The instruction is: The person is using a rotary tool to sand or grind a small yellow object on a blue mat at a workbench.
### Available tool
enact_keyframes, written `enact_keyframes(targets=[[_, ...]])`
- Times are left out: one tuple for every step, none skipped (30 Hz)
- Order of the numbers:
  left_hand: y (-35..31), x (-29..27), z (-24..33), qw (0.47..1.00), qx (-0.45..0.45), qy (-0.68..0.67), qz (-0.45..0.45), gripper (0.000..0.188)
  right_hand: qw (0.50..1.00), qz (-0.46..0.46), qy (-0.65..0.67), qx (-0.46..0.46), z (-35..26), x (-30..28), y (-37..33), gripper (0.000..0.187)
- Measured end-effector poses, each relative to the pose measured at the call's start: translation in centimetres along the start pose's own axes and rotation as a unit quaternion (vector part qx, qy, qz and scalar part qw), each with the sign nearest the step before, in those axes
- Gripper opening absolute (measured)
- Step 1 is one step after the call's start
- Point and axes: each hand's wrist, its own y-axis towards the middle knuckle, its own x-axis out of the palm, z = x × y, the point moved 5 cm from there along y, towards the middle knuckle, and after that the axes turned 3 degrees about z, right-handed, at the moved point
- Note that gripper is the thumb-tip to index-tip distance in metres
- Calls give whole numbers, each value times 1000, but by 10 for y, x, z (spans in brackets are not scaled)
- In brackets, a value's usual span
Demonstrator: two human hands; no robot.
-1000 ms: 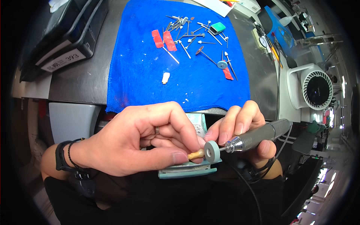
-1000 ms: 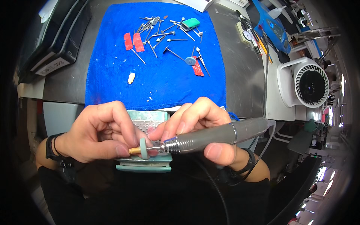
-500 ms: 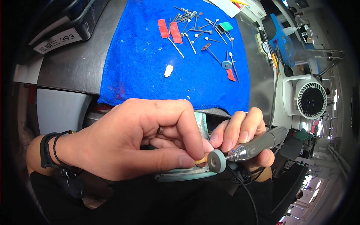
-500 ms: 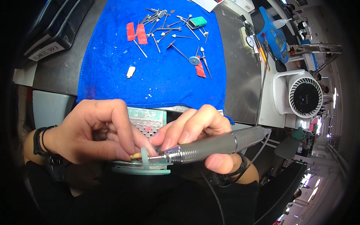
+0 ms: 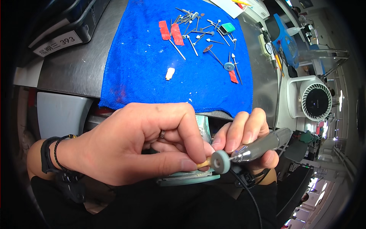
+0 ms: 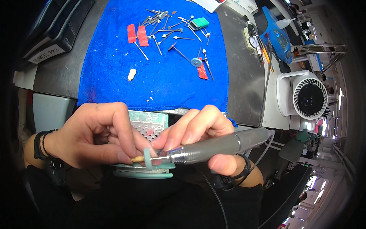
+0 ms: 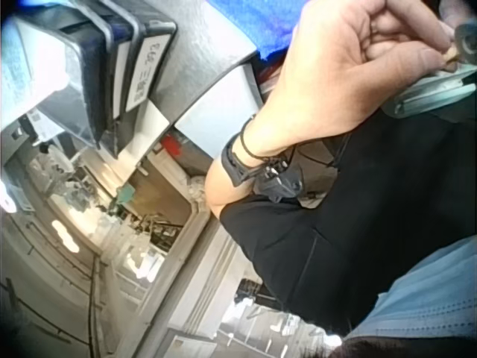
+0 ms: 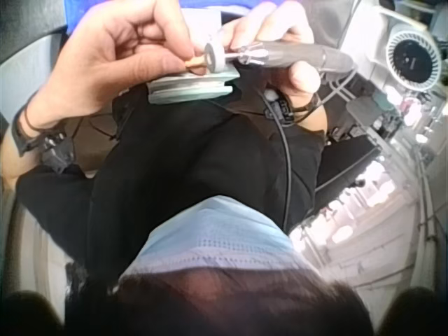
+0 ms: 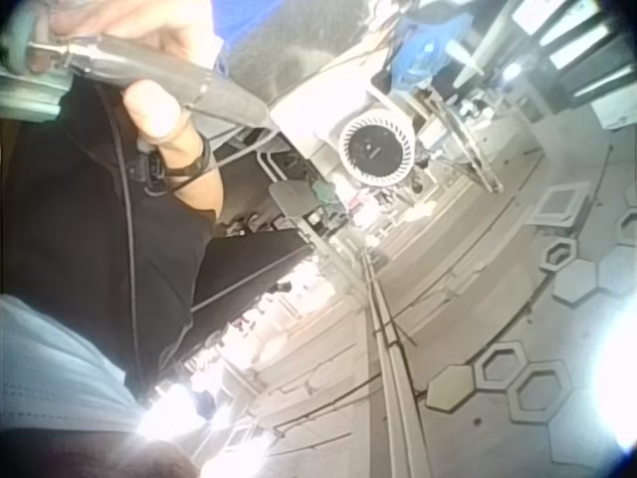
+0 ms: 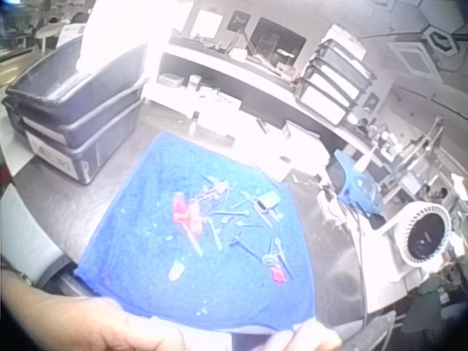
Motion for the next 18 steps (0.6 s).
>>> enact_keyframes(targets=[[0,0,0,1000,0,1,0,11,1000,-18,-19,1,0,-1,0,39],[0,0,-1,1000,4,-8,-1,11,999,-36,-38,3,0,-1,0,39],[0,0,-1,1000,8,-18,-2,11,999,-36,-37,4,0,-2,1,39],[0,0,0,1000,8,-17,-3,11,998,-40,-37,3,0,-1,1,39],[0,0,0,1000,9,-14,-4,11,998,-44,-38,2,0,-1,1,40],[-1,0,0,1000,9,-11,-5,11,998,-44,-38,0,0,-1,1,40],[1,-1,1,1000,8,-10,-7,11,998,-49,-47,-2,-1,0,2,39],[2,-1,3,1000,5,-23,-9,11,997,-53,-57,-5,-2,0,3,39],[2,0,4,999,3,-35,-10,11,997,-52,-59,-9,-3,3,3,39],[2,-1,5,999,1,-32,-8,11,999,-32,-37,-11,-3,3,4,39],[1,-2,6,1000,-7,-17,-1,10,1000,-12,-14,-14,-4,3,4,39],[0,-2,8,1000,-15,0,7,10,1000,-15,-11,-18,-4,2,6,39],[-1,-1,8,1000,-17,9,8,10,999,-9,-6,-31,-4,-1,8,40],[-2,-2,10,999,9,22,21,10,999,-5,1,-46,-5,-2,10,40],[-3,-3,13,998,35,38,34,10,999,6,-20,-50,-8,-3,11,42],[2,-11,11,998,29,47,33,10,998,5,-15,-60,-10,-7,12,42],[4,-18,22,973,99,195,69,10,998,26,-46,-46,-13,-8,11,41],[5,-23,34,921,168,337,101,11,996,46,-75,-32,-16,-9,10,40]])
